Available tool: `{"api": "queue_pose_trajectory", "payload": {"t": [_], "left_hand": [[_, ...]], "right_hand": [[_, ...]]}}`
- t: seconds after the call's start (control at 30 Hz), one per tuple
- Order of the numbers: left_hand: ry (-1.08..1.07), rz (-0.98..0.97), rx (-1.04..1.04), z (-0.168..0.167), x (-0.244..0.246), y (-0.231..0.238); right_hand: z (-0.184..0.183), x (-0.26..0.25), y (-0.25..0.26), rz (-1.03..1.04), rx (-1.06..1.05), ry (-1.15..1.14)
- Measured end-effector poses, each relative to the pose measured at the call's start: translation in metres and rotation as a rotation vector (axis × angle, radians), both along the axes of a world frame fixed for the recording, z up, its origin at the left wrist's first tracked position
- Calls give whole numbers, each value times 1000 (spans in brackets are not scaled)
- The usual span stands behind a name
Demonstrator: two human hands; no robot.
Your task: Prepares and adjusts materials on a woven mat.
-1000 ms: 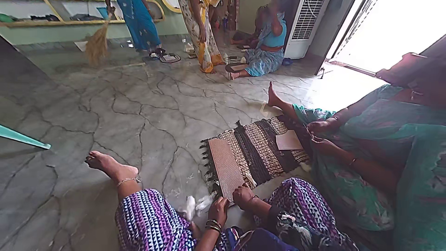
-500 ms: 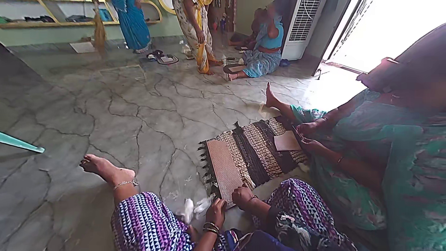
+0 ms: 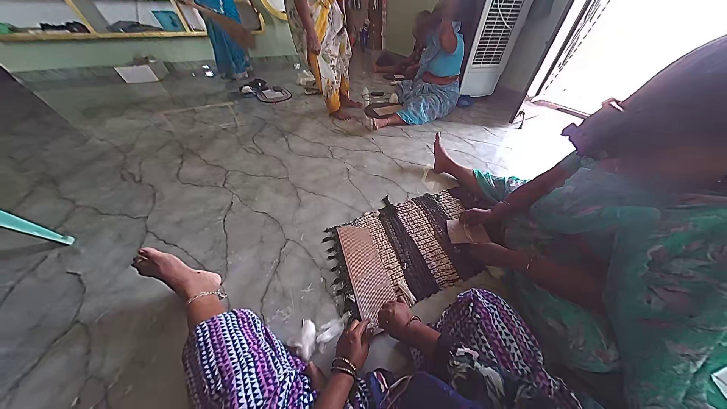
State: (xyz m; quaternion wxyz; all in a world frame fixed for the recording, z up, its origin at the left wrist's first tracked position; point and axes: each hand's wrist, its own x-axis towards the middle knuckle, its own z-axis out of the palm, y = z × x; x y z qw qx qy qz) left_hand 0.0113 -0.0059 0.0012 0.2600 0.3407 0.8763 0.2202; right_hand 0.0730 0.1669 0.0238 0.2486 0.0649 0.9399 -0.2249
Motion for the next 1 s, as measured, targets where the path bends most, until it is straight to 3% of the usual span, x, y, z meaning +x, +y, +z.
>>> {"api": "queue_pose_trajectory", "payload": {"t": [0.27,1.0], "left_hand": [[-50,-34,-193,6,1,3],[10,154,-73,4,2,-17]], "right_hand": [[2,1,1,-9,36,-50],[10,0,15,-108,89,-120]]}}
